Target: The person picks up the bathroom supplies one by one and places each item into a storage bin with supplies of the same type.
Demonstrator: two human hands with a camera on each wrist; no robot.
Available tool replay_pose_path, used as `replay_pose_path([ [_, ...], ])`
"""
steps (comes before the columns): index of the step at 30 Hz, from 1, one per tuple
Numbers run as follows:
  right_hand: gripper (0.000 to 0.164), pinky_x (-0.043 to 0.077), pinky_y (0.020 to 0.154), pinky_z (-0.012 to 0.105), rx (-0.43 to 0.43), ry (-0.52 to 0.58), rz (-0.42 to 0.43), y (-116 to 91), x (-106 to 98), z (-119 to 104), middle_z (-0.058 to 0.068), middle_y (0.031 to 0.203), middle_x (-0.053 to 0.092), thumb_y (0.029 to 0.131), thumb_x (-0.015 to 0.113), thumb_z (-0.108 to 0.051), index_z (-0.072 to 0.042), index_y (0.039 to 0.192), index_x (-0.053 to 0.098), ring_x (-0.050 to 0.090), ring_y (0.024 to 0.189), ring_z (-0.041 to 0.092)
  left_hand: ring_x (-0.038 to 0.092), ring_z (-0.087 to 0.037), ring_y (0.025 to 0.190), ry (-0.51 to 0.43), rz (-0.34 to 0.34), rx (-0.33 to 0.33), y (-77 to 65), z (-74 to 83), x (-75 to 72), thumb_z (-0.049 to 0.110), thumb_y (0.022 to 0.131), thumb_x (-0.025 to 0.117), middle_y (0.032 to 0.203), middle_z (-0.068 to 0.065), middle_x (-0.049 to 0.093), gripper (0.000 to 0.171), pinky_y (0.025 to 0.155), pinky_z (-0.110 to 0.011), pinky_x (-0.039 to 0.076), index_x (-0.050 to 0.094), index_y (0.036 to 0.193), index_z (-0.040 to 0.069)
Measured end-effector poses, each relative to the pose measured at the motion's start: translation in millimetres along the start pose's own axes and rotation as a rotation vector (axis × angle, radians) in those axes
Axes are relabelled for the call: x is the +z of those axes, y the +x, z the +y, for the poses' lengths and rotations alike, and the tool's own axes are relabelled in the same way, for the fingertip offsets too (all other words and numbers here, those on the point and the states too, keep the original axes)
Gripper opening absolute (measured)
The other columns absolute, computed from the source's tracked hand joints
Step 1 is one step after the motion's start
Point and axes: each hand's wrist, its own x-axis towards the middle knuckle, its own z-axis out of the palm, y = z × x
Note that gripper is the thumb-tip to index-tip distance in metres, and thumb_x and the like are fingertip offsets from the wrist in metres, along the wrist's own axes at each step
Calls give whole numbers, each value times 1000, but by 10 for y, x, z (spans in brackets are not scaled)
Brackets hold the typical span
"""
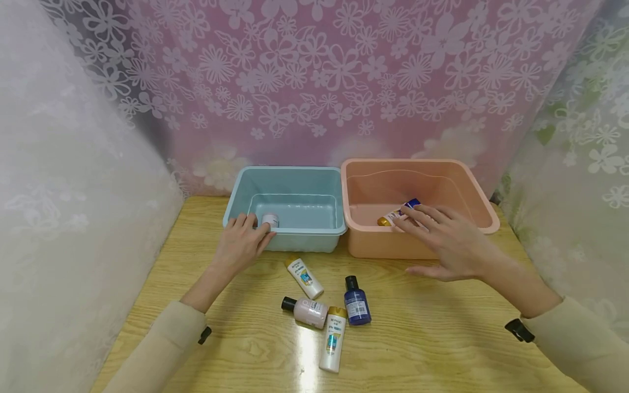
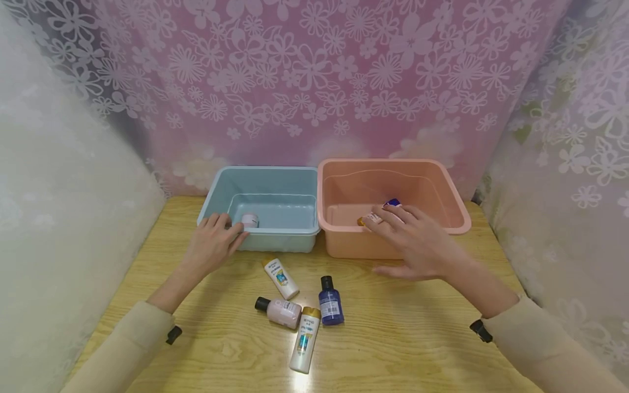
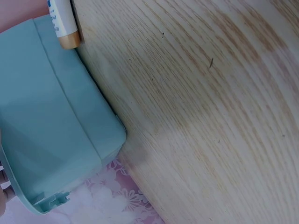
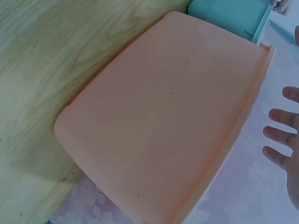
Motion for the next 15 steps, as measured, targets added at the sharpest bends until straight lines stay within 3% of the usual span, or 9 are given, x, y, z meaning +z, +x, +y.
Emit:
replay_pose_path([
  [11,97,43,111,61,-53,25,56,17,128,-222,16,153,58,96,31,-87,-11,153,53,57,136,41,42,-27,67,-2,8,4,4,-7,5,46,115,33,81,-11,51,46,59,-39,38,57,95,12],
  [15,97,25,130,53,-82,52,73,37,184,-287,16,152,58,96,33,-87,-11,153,53,56,134,38,41,-27,66,1,15,8,2,-3,7,47,115,31,80,-11,50,48,58,-38,37,57,94,13],
])
